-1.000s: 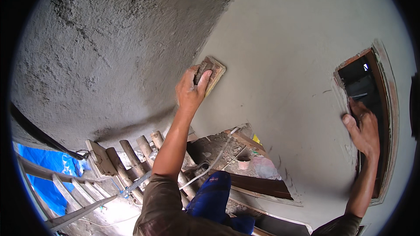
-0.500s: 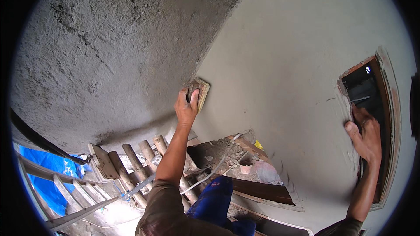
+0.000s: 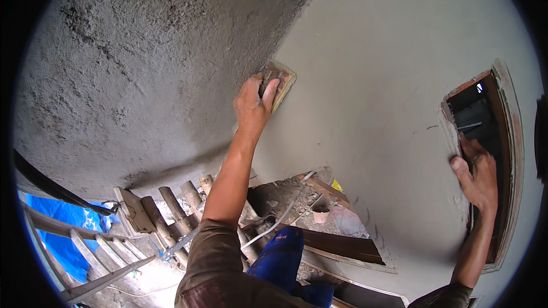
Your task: The person applies plaster to a wall using a trowel, smoothing the surface with a sponge. The person repeatedly scoops plaster from a bucket and spreads it evenly across the wall, then wipes the surface to refine the finish.
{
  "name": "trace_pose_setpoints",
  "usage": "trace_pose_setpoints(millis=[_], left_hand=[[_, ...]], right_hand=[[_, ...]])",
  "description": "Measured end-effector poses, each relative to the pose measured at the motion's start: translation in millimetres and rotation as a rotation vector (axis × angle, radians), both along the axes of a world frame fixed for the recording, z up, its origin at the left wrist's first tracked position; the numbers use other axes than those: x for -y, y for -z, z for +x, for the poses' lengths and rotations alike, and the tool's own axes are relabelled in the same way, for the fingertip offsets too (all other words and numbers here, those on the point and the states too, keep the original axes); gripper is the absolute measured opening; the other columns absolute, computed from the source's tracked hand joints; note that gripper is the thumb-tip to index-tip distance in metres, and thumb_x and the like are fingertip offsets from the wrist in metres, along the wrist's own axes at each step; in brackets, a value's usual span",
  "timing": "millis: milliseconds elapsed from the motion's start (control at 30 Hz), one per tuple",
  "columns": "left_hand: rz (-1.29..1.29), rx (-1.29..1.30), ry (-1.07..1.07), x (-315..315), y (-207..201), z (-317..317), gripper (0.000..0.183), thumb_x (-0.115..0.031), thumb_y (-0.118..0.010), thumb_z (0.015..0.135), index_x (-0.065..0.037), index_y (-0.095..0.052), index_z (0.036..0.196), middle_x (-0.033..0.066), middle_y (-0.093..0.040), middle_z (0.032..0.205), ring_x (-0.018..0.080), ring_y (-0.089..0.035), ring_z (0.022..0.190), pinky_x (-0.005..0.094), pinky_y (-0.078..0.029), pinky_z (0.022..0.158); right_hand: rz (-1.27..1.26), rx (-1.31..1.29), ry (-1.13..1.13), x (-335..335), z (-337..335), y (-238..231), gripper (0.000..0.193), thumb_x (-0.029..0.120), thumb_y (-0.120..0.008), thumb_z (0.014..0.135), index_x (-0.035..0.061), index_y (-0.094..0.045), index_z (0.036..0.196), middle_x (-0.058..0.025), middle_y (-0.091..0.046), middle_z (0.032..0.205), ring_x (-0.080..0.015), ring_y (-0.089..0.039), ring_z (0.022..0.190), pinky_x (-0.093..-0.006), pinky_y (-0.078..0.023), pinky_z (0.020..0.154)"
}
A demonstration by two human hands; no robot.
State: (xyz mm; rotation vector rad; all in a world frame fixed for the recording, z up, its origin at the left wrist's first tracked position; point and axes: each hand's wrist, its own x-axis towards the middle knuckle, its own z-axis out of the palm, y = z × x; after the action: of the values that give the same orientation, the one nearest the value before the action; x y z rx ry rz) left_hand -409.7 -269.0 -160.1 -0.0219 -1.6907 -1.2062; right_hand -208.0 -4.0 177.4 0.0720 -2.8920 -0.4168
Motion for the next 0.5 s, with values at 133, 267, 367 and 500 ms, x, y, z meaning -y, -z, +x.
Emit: trace_pose_setpoints(millis=[133,267,367,500], left_hand=[[0.015,0.231,0.063,-1.6,117.3,37.6,0.03,-0.025,-0.072,0.087,0.0,-0.06,0.1,0.0204,-0.066,0.083,0.0372,-0.066,0.073,0.0415,-0.052,0.063],[0.096,0.078,0.125,-6.2,29.4,34.2,0.032,-0.024,-0.072,0.087,0.0,-0.058,0.104,0.0205,-0.066,0.081,0.0359,-0.066,0.071,0.04,-0.052,0.063],[0.142,-0.165,0.105,-9.7,-63.0,-4.0,0.035,-0.024,-0.074,0.084,0.0,-0.057,0.104,0.0184,-0.065,0.081,0.0345,-0.065,0.069,0.0396,-0.052,0.06],[0.053,-0.328,-0.096,-15.5,-112.3,-32.8,0.036,-0.024,-0.075,0.083,0.0,-0.057,0.103,0.0171,-0.065,0.083,0.0341,-0.064,0.07,0.0399,-0.051,0.059]], right_hand=[[0.021,0.041,0.045,6.1,-0.3,-4.7,0.097,0.072,-0.055,0.079,-0.0177,-0.057,0.115,-0.0294,-0.062,0.099,-0.0429,-0.064,0.093,-0.0426,-0.049,0.081],[0.01,0.029,0.032,6.4,-0.3,-1.8,0.095,0.071,-0.055,0.079,-0.0174,-0.057,0.116,-0.0284,-0.062,0.099,-0.0421,-0.064,0.093,-0.0429,-0.049,0.082],[0.018,0.045,0.053,12.2,0.8,-4.9,0.093,0.069,-0.055,0.08,-0.0168,-0.057,0.117,-0.028,-0.062,0.1,-0.0417,-0.064,0.093,-0.0431,-0.049,0.083],[0.042,0.04,0.05,10.9,2.0,-4.2,0.092,0.068,-0.055,0.081,-0.0163,-0.057,0.118,-0.0281,-0.063,0.101,-0.0416,-0.064,0.094,-0.0433,-0.049,0.084]])
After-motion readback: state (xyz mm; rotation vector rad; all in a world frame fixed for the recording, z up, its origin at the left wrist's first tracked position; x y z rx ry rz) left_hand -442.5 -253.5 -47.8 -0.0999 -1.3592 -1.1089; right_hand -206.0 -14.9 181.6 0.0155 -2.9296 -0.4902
